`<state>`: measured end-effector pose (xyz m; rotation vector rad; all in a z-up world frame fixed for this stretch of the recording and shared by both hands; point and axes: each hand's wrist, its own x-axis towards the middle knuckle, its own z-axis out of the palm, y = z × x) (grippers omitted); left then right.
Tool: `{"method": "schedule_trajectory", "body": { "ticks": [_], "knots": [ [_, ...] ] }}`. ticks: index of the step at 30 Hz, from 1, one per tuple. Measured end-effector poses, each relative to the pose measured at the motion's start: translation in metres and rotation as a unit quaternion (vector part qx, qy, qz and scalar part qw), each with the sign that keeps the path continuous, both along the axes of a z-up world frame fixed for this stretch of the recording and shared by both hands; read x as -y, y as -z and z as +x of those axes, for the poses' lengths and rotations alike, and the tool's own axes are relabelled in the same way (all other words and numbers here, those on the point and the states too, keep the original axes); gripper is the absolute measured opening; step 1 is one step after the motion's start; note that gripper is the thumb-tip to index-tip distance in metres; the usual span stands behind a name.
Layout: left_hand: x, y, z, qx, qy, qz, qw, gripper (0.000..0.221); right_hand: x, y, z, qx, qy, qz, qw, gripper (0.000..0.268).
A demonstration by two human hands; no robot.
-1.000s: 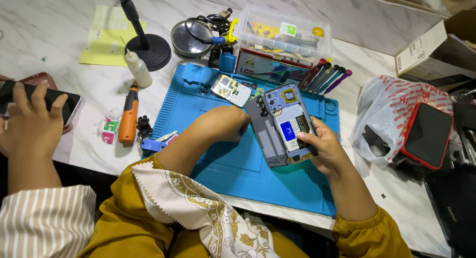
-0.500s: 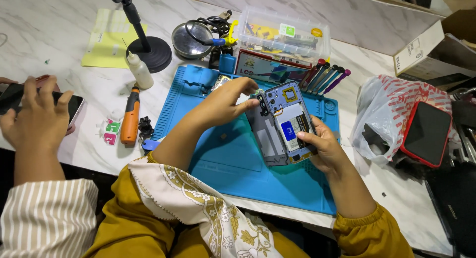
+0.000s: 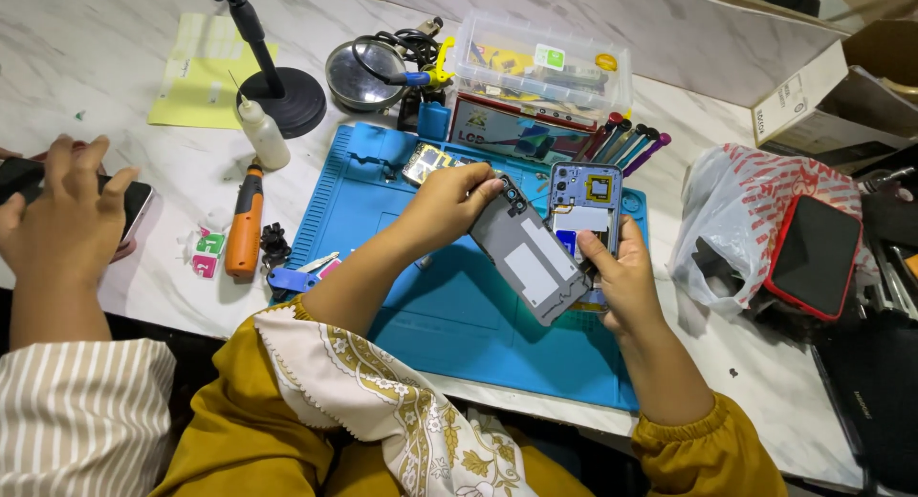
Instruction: Repairing a smartphone by scraping adhesive from the frame and reassembling internal components
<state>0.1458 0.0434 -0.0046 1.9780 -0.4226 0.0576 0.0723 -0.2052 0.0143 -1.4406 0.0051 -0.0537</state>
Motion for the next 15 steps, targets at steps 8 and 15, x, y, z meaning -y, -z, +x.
{"method": "schedule_trajectory", "body": {
  "ticks": [8, 15],
  "knots": [
    [-0.031, -0.002, 0.009, -0.112, 0.072, 0.007, 0.991, 0.023, 0.024, 0.011, 0.009, 0.171, 0.036, -0.360, 0.917, 0.034],
    [-0.054, 0.017, 0.019, -0.221, 0.186, -0.062, 0.955, 0.028, 0.041, 0.008, 0.013, 0.202, 0.074, -0.400, 0.891, 0.033]
  ]
}}
